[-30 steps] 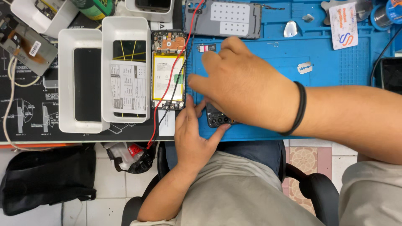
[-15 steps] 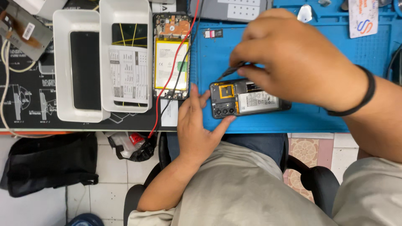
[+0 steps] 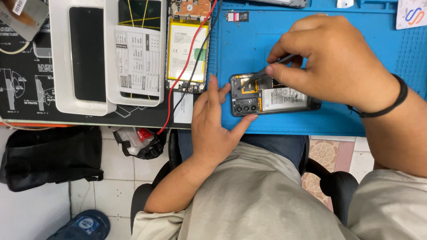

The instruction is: The person uses a blue electric screwdriver to remove screws from the back of a disassembled smartphone. They then use a metal prying tool to lift and separate internal components, including the battery and camera module, while working on a blue anti-static mat.

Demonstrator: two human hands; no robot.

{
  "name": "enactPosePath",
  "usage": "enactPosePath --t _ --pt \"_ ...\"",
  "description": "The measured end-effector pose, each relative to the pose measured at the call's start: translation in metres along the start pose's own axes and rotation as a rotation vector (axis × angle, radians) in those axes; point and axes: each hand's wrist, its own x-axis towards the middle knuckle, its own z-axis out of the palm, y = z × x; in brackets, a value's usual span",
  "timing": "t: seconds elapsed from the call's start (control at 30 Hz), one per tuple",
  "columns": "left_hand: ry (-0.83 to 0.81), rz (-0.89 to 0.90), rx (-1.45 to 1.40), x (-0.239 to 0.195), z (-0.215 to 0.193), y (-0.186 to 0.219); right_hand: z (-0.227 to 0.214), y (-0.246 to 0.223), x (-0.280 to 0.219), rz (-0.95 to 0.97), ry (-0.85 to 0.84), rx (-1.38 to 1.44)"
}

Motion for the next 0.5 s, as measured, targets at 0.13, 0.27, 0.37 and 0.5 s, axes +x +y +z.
enactPosePath --t 0.13,0.27,0.37,0.5 --pt "-0.013 0.006 0.001 -0.001 -0.001 -0.001 -0.001 -0.021 -0.004 -0.115 0.001 0.002" --pt "-0.006 0.020 0.003 -0.001 0.000 -0.001 0.000 -0.035 -0.003 -0.179 0.017 -0.044" --pt "0.011 0.052 0.045 0.000 0.000 -0.003 0.002 -0.040 -0.002 -0.191 0.008 -0.076" --pt "0.001 0.040 0.032 0.000 0.000 -0.003 0.001 -0.051 0.002 -0.230 0.001 -0.119"
